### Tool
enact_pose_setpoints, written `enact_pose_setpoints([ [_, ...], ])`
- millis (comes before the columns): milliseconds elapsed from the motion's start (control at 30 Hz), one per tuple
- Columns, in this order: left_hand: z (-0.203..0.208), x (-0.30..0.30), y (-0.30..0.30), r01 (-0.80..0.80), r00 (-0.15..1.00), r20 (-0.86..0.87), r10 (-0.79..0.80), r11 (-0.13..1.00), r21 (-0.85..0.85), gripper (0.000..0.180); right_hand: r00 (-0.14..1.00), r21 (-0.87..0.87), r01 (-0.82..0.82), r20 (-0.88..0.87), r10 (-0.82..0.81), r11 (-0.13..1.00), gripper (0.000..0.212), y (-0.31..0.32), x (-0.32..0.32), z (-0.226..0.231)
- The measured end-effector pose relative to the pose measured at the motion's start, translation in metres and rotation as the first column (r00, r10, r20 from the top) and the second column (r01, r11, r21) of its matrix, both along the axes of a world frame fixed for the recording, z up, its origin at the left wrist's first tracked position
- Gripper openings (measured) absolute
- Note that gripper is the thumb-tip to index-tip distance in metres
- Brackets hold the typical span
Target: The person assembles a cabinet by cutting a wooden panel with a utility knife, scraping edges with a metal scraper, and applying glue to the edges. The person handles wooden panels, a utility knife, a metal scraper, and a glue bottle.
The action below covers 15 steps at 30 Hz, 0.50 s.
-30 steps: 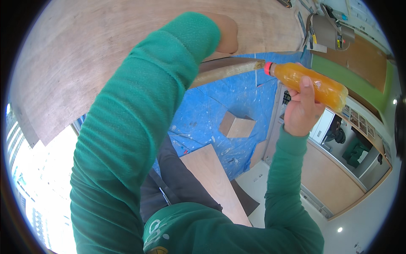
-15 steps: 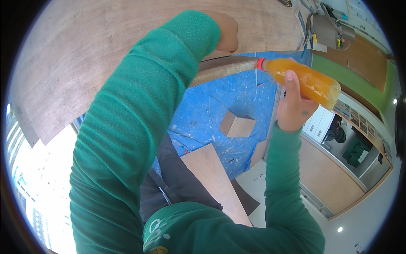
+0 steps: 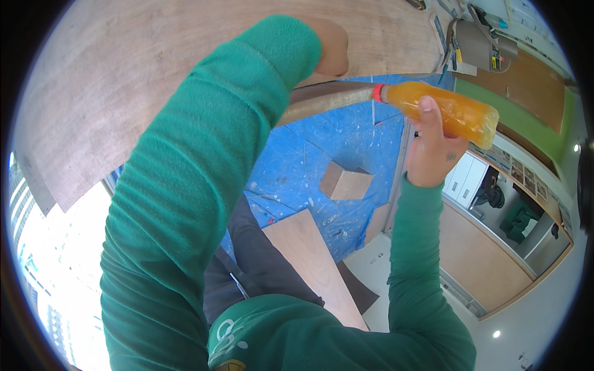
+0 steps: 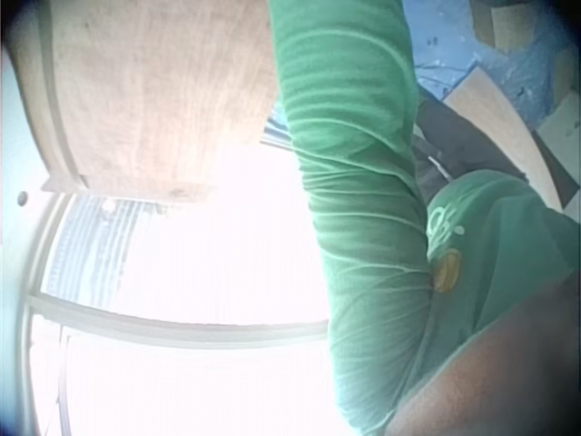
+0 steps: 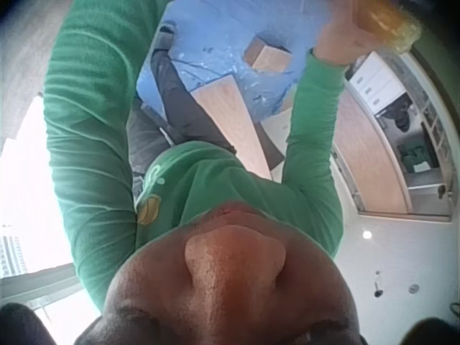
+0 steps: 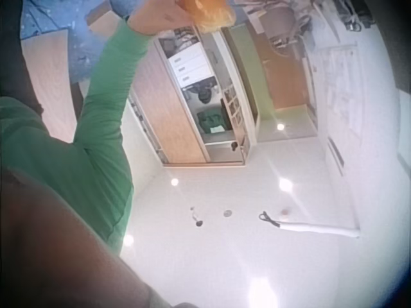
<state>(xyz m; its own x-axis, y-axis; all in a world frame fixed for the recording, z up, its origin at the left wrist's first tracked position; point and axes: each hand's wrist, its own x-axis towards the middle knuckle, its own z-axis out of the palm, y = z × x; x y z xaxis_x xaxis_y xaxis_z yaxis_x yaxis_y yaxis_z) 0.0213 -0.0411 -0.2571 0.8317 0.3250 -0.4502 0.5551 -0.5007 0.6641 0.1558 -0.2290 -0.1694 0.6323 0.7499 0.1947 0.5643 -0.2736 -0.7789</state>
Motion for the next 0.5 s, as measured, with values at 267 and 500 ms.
enact_pose_setpoints([
  [267,0.001,-0.003,0.000,-0.036,0.999,-0.015,0.036,0.999,-0.017,0.058,1.000,0.002,0.002,0.024,-0.002,1.000,0.035,0.010,0.001,0.003],
  [500,0.003,-0.001,-0.002,-0.027,1.000,-0.016,0.027,1.000,0.004,0.058,0.994,-0.025,-0.105,0.042,0.106,0.994,0.036,0.005,0.006,0.001],
])
